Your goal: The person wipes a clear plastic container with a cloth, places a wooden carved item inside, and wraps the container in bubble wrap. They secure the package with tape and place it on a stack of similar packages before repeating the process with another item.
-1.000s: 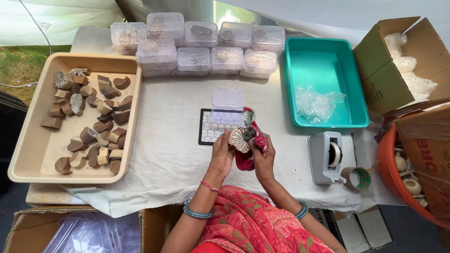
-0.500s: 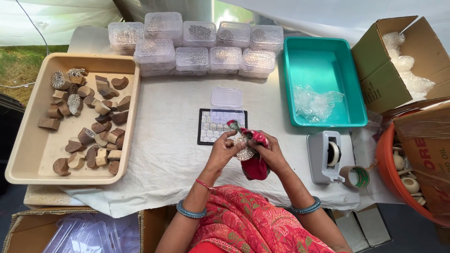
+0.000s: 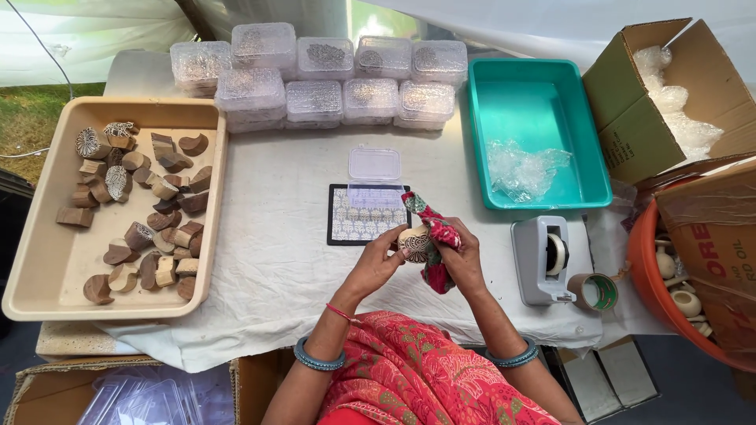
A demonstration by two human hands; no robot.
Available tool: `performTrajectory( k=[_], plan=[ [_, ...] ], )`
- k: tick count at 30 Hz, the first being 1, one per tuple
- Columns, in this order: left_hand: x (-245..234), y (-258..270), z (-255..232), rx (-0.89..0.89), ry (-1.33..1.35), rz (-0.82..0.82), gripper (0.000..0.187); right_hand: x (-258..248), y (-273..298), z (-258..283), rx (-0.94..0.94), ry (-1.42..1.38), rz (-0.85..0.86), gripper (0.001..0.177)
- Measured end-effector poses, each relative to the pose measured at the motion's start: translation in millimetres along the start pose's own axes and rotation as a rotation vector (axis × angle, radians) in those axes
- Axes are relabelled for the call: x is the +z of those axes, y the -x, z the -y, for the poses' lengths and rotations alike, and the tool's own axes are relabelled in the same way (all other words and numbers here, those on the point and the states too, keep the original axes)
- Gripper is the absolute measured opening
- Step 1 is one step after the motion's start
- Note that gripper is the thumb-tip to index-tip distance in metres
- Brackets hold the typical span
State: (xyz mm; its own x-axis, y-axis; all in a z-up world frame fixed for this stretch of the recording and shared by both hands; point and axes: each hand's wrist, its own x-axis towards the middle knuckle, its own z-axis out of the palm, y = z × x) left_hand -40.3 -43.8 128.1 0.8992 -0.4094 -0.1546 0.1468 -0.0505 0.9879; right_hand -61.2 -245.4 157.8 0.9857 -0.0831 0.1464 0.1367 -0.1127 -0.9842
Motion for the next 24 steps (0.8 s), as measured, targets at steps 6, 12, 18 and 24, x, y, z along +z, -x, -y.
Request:
performTrajectory(
  k=[6, 12, 18, 24],
  plan=[
    [-10.2, 8.4, -24.7, 0.227, -0.46, -0.053, 0.068, -11.3, -9.5, 11.0, -0.085, 0.063, -0.147, 0.03],
    [12.7, 13.3, -29.9, 0.295, -0.655, -0.202, 0.103, 11.6, -6.5, 60.6, -0.457, 0.675, 0.326, 0.065],
    [8.0, 12.6, -28.2, 0.242, -0.297, -0.325, 0.061, -40.2, -7.7, -29.8, 0.021, 0.509, 0.176, 0.044],
    [6.5, -5.0, -5.8, -0.002, 0.469, -0.247, 0.046, 4.5, -10.0, -1.0, 0.215, -0.083, -0.072, 0.032]
  ],
)
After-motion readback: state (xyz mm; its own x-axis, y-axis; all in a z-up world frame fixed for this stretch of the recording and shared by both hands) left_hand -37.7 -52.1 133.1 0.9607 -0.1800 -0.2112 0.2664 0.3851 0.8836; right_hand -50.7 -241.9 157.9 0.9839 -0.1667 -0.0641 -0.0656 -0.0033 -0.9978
